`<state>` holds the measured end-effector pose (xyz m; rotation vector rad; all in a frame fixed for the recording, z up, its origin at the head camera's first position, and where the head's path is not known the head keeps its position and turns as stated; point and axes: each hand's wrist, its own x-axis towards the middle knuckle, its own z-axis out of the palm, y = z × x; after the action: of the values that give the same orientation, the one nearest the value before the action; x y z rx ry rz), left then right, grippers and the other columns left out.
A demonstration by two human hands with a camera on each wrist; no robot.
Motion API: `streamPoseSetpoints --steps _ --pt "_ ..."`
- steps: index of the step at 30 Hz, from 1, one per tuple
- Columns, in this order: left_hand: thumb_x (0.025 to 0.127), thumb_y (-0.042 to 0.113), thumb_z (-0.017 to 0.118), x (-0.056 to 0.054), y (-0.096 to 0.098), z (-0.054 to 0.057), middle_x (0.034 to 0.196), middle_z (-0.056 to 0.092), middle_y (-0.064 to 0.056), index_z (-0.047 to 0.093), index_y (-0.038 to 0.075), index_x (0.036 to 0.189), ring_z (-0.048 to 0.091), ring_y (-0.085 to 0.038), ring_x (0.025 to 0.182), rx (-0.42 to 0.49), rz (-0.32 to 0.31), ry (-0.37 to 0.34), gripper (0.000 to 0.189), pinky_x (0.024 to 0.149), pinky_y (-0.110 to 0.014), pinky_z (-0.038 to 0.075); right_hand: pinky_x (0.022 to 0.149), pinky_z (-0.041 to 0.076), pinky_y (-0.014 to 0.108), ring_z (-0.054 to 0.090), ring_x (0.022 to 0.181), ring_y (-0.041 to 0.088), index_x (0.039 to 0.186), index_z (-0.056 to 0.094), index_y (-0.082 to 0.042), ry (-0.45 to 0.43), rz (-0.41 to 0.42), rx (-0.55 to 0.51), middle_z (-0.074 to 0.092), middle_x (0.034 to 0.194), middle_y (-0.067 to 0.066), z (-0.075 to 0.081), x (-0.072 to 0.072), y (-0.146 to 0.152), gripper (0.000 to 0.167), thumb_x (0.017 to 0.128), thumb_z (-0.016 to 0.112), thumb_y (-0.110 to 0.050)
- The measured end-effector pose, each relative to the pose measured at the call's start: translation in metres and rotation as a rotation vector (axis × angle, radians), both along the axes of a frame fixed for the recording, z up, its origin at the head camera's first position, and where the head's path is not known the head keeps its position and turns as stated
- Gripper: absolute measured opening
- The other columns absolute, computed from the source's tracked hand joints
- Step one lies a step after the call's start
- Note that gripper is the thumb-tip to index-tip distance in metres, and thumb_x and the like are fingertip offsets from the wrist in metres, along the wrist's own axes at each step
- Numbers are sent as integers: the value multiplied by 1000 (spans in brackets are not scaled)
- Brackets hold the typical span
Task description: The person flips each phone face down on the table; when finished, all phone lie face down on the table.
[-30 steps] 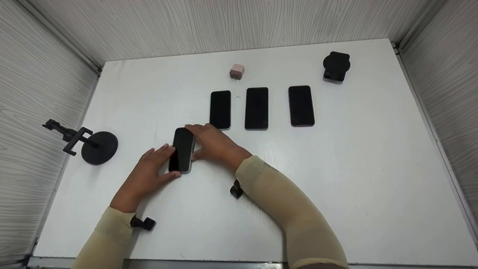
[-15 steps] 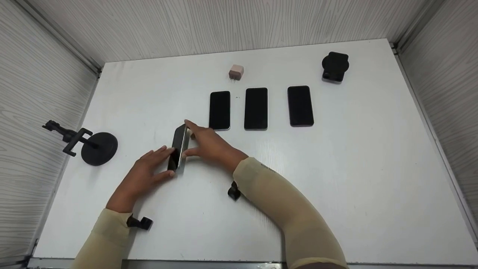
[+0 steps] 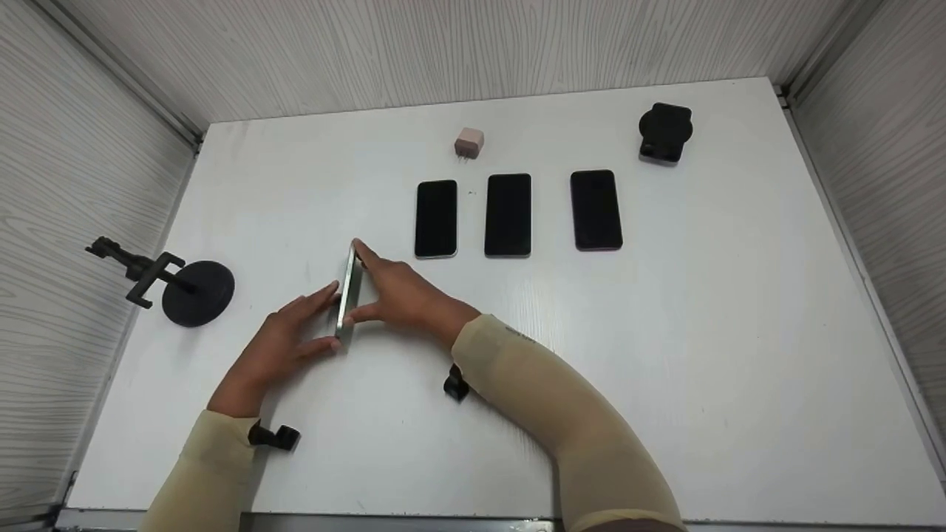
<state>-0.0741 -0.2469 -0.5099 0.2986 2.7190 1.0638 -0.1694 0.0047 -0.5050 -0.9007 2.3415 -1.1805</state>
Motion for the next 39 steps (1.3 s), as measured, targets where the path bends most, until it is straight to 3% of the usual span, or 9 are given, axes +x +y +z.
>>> streamPoseSetpoints --steps 4,7,15,20,26,32,39 --pt "91 33 89 -2 -1 -2 163 58 4 33 37 173 46 -30 157 40 -30 33 99 133 -54 32 135 29 39 34 165 21 178 6 -18 13 35 18 37 177 7 0 4 -5 126 89 88 -55" --pt "89 31 90 -1 -3 -3 161 60 0 26 39 174 51 -30 154 71 -15 33 106 128 -57 39 136 29 40 32 166 24 178 8 -23 36 54 39 34 179 8 -1 8 -7 121 91 85 -55" --pt "87 35 92 1 -6 -2 170 46 -10 14 39 176 45 -31 158 125 51 -22 118 132 -54 35 137 26 48 33 165 32 175 25 -17 207 113 190 36 178 10 -6 17 -13 107 94 83 -56" --pt "90 35 90 2 -10 -5 166 50 -8 8 27 177 39 -29 162 96 81 -20 119 134 -54 30 136 24 53 31 165 34 172 35 -18 259 109 287 34 179 8 -4 19 -12 100 95 81 -60" --pt "93 28 88 2 -13 -6 166 53 -1 18 16 177 34 -27 165 100 101 -14 110 135 -53 29 130 29 56 39 160 32 165 50 -17 313 66 337 43 174 8 -3 22 -12 93 92 81 -65" --pt "93 34 88 2 -16 -4 163 56 -1 25 21 176 35 -30 164 74 125 -31 105 134 -54 31 126 31 59 43 155 32 160 58 -22 356 7 361 54 167 5 -8 25 -13 88 89 81 -69" --pt "91 32 90 4 -26 -6 165 55 -5 32 23 174 34 -34 165 38 166 -47 102 135 -56 28 128 28 57 45 156 34 158 60 -25 317 -25 317 65 157 -5 -13 25 -16 83 87 88 -58"
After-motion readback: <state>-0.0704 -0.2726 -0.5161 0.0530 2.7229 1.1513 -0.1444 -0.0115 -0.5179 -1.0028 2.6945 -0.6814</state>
